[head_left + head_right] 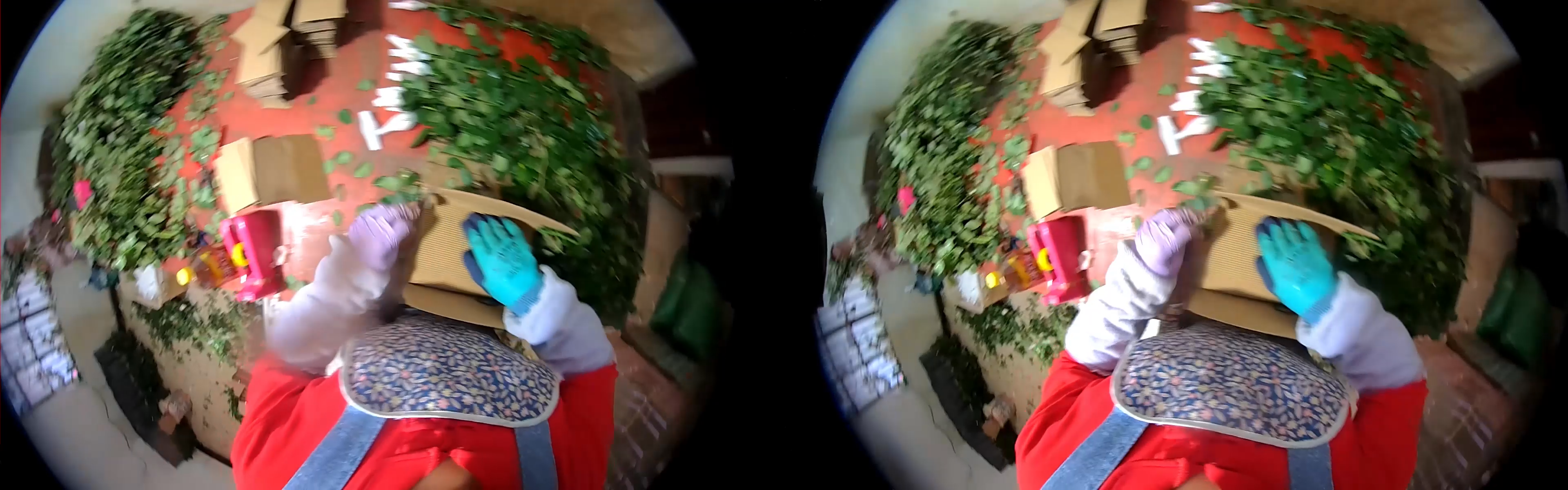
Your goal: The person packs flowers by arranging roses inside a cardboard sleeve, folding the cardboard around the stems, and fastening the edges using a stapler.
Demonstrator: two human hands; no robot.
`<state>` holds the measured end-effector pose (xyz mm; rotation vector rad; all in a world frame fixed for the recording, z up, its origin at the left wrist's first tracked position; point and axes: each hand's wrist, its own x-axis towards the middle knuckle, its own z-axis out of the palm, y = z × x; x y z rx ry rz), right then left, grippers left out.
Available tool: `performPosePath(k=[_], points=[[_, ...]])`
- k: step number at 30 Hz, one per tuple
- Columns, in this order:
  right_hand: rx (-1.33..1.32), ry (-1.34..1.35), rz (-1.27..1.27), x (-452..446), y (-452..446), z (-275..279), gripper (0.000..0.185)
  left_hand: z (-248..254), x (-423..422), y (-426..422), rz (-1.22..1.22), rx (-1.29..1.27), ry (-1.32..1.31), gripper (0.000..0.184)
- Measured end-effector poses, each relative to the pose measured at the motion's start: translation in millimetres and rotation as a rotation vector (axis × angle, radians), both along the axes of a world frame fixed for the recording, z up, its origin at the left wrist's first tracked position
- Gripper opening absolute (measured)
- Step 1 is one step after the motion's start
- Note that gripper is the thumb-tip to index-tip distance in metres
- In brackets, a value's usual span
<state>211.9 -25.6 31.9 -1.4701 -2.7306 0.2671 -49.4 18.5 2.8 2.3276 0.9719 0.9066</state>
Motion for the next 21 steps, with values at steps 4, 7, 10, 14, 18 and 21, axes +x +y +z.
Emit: performPosePath(k=[4,7,10,14,18,21], points=[[-0.048,0.017,-0.004,-6,3,10,0.046,-1,-76,38,0.84,-0.027,0.423,0.051],[-0.025,0.009,0.004,-7,2,8,0.045,-33,-128,68,1.117,-0.244,0.655,0.085],[0.011,0.021,0.011,-9,1,9,0.045,-18,-123,77,1.046,-0.493,0.718,0.092],[0.033,0.006,0.001,-9,0,9,0.045,-25,-101,81,1.022,-0.584,0.85,0.066],[0.017,0.015,-0.008,-8,-1,10,0.044,-29,-116,58,1.047,-0.402,0.464,0.052],[0.024,0.02,-0.003,-7,0,8,0.044,-46,-140,57,1.07,-0.373,0.389,0.055]])
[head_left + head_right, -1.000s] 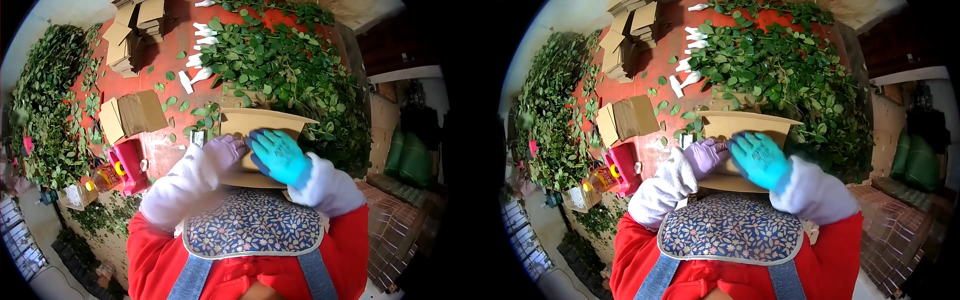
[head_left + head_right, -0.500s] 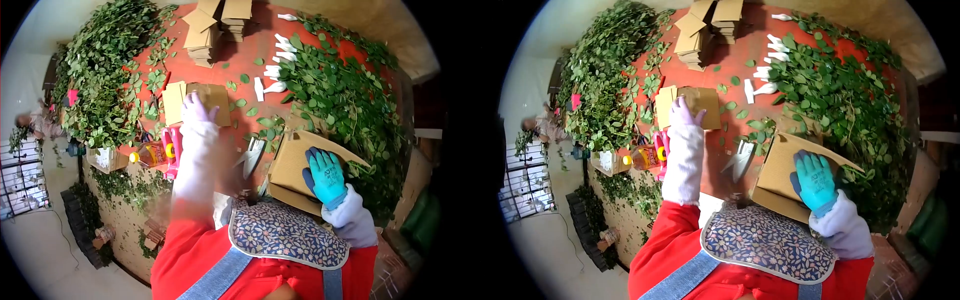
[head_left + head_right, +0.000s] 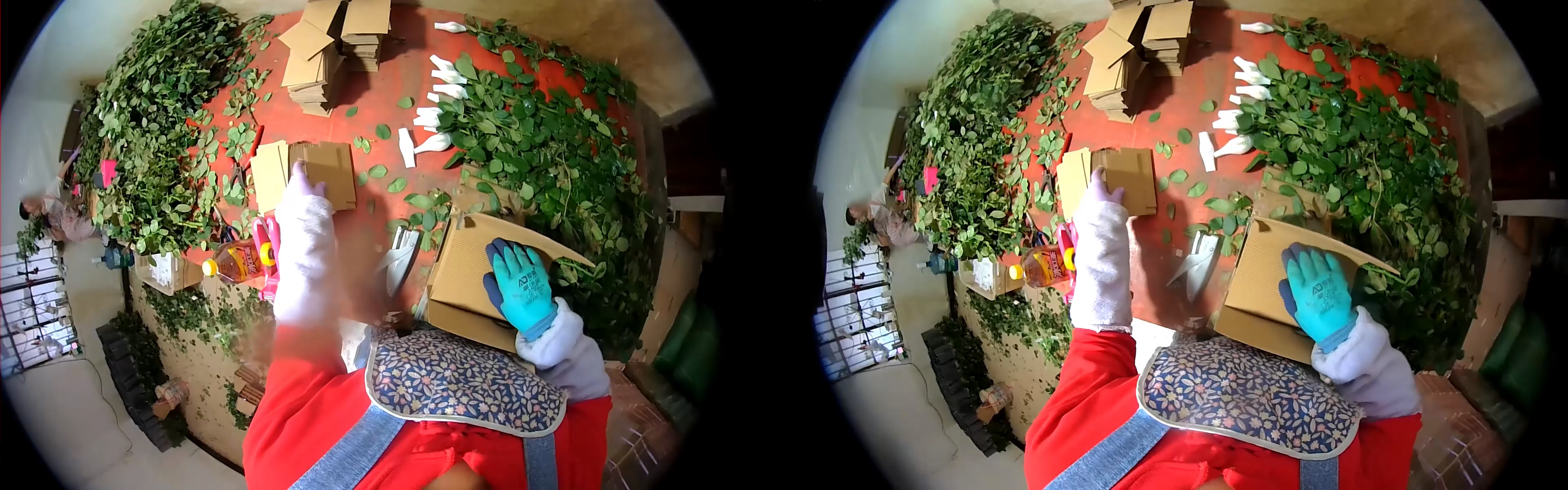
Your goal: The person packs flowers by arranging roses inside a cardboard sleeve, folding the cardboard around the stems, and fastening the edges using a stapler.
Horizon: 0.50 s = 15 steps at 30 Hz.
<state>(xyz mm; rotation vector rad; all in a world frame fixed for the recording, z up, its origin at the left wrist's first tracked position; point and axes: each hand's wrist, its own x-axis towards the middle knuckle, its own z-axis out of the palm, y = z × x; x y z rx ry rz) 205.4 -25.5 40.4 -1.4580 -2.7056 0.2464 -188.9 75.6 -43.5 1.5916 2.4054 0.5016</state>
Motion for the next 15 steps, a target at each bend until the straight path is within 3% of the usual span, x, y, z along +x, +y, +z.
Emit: performPosePath(k=[2,3,5,7,8,9,10,11,15], points=[[-0.002,0.007,-0.006,0,-1,-1,0.043,9,-10,2,0.085,-0.095,-0.198,0.056],[-0.01,0.019,-0.006,2,0,-1,0.043,-12,-28,2,0.101,-0.036,-0.263,0.047],[-0.031,0.057,-0.003,6,1,-4,0.042,-15,-37,-11,-0.121,0.187,-1.057,0.033],[-0.028,0.108,0.036,11,5,-2,0.042,51,36,-32,-0.273,0.14,-1.505,0.025],[-0.032,0.101,0.049,14,5,-2,0.042,49,57,-44,-0.406,-0.025,-1.548,0.031],[-0.027,0.098,0.071,19,6,-5,0.043,43,82,-51,-0.657,-0.178,-1.317,0.032],[-0.039,-0.02,0.117,28,4,-13,0.043,47,124,-69,-0.588,-0.313,-1.488,0.033],[-0.101,-0.008,0.133,30,7,-9,0.04,47,151,-77,-0.698,-0.447,-1.084,0.034],[-0.148,0.143,0.228,40,19,-17,0.034,-3,192,-81,-0.547,-0.724,-0.988,0.035]])
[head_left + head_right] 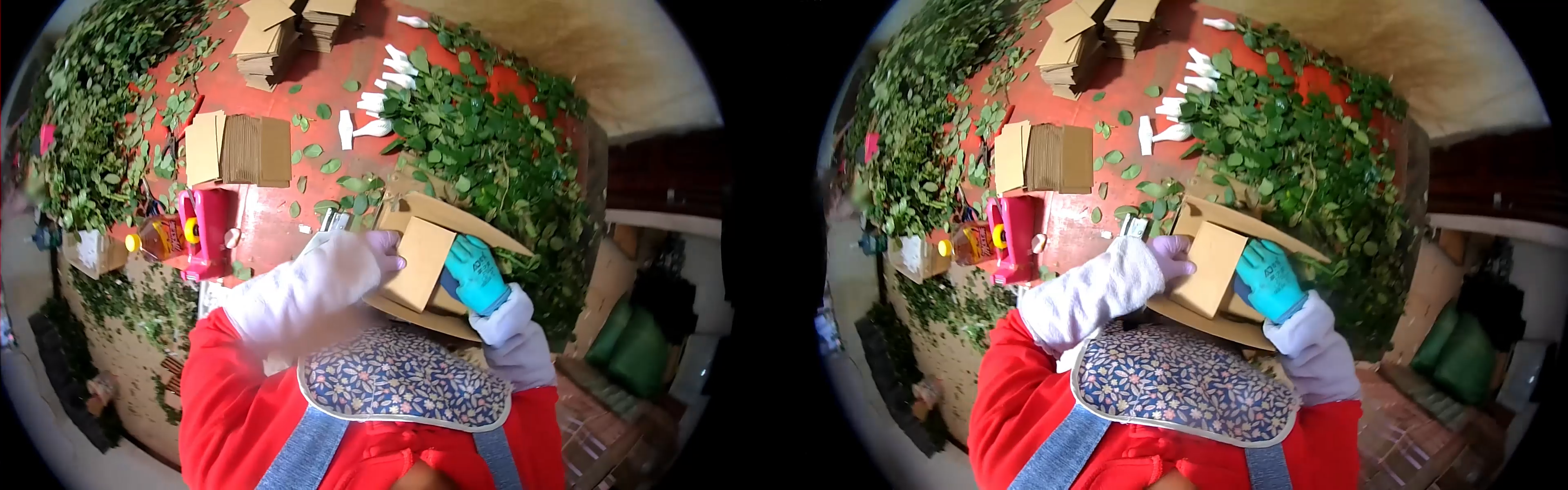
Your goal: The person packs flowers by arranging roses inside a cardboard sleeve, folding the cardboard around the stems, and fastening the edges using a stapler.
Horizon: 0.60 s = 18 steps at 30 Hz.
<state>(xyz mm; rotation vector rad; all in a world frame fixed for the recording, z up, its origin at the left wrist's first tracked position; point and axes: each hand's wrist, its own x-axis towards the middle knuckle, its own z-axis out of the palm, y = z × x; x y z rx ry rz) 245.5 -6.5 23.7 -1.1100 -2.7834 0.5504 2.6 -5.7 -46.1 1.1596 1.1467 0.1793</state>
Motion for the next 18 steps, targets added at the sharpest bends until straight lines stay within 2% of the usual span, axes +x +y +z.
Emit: performPosePath(k=[1,3,4,5,6,7,8,11,16,18], points=[[0.012,0.006,-0.003,2,0,-3,0.032,1,2,8,-0.009,-0.007,0.046,0.036],[0.049,-0.002,-0.02,2,-4,2,0.03,15,0,17,-0.009,-0.108,-0.077,0.04],[0.065,-0.06,-0.066,-5,-6,12,0.03,-1,2,11,0.021,-0.101,-0.091,0.04],[0.093,-0.115,-0.121,-9,-12,19,0.032,-10,4,6,0.039,0.048,-0.023,0.041],[0.121,-0.168,-0.18,-13,-17,27,0.033,-19,5,5,0.031,0.081,0.022,0.041],[0.102,-0.157,-0.209,-20,-19,36,0.034,-8,4,9,0.022,0.112,0.067,0.041],[0.036,-0.086,-0.238,-31,-21,45,0.048,3,4,12,0.014,0.143,0.113,0.041],[-0.016,-0.145,-0.135,-51,-24,38,0.075,27,-4,18,0.033,0.024,-0.063,0.043],[0.038,-0.222,-0.139,-63,-24,26,0.075,89,-21,27,-0.346,0.386,0.373,0.035],[0.023,-0.242,-0.153,-65,-26,26,0.074,107,-30,22,-0.275,0.452,0.447,0.03]])
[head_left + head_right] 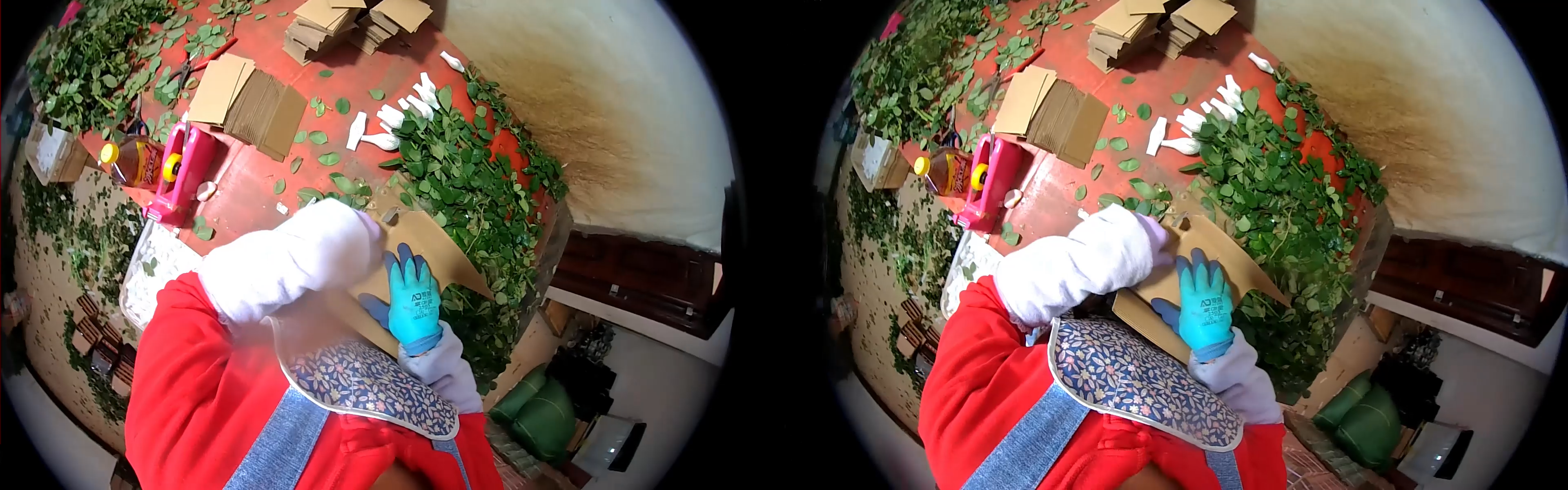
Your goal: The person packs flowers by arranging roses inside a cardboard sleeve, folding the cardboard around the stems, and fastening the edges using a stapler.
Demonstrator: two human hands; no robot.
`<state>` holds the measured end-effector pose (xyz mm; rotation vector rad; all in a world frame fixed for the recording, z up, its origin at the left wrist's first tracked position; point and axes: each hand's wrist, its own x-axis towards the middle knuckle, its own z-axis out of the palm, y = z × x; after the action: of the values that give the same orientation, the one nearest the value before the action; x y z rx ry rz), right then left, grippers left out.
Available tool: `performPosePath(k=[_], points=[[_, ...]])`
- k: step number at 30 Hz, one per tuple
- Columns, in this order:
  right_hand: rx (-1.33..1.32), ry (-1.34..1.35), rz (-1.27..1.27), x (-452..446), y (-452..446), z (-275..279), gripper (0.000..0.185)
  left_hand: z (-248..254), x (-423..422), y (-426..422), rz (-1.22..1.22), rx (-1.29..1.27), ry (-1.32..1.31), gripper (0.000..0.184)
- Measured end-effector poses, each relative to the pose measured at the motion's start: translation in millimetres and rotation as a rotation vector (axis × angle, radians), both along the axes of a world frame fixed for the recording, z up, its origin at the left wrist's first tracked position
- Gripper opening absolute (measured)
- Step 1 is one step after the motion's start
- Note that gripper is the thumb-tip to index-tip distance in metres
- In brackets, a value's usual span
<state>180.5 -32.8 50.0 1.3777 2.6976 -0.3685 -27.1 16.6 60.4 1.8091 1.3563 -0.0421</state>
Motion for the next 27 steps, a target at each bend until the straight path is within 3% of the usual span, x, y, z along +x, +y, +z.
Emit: performPosePath(k=[3,6,9,12,14,16,21,27], points=[[-0.01,0.008,-0.004,-3,1,2,0.073,-8,-16,-7,0.091,0.227,0.112,0.021],[-0.02,-0.028,-0.026,-7,2,3,0.073,-16,-27,5,0.041,-0.077,0.064,0.035],[-0.045,-0.021,-0.035,-9,4,4,0.073,-7,-16,12,-0.092,-0.204,0.088,0.034],[-0.05,-0.01,-0.026,-8,5,2,0.072,-40,-11,8,-0.143,-0.17,0.075,0.033],[-0.051,-0.002,-0.02,-8,6,1,0.072,-35,-12,2,-0.146,-0.15,0.054,0.031],[-0.042,0.023,0.002,-9,8,0,0.072,-35,-16,-7,-0.013,0.069,-0.053,0.029],[-0.009,0.036,-0.012,-7,6,-2,0.072,-70,-9,-4,-0.061,-0.055,-0.021,0.028],[-0.01,0.04,-0.057,-9,2,-5,0.073,-53,-9,4,-0.09,-0.102,0.021,0.026]])
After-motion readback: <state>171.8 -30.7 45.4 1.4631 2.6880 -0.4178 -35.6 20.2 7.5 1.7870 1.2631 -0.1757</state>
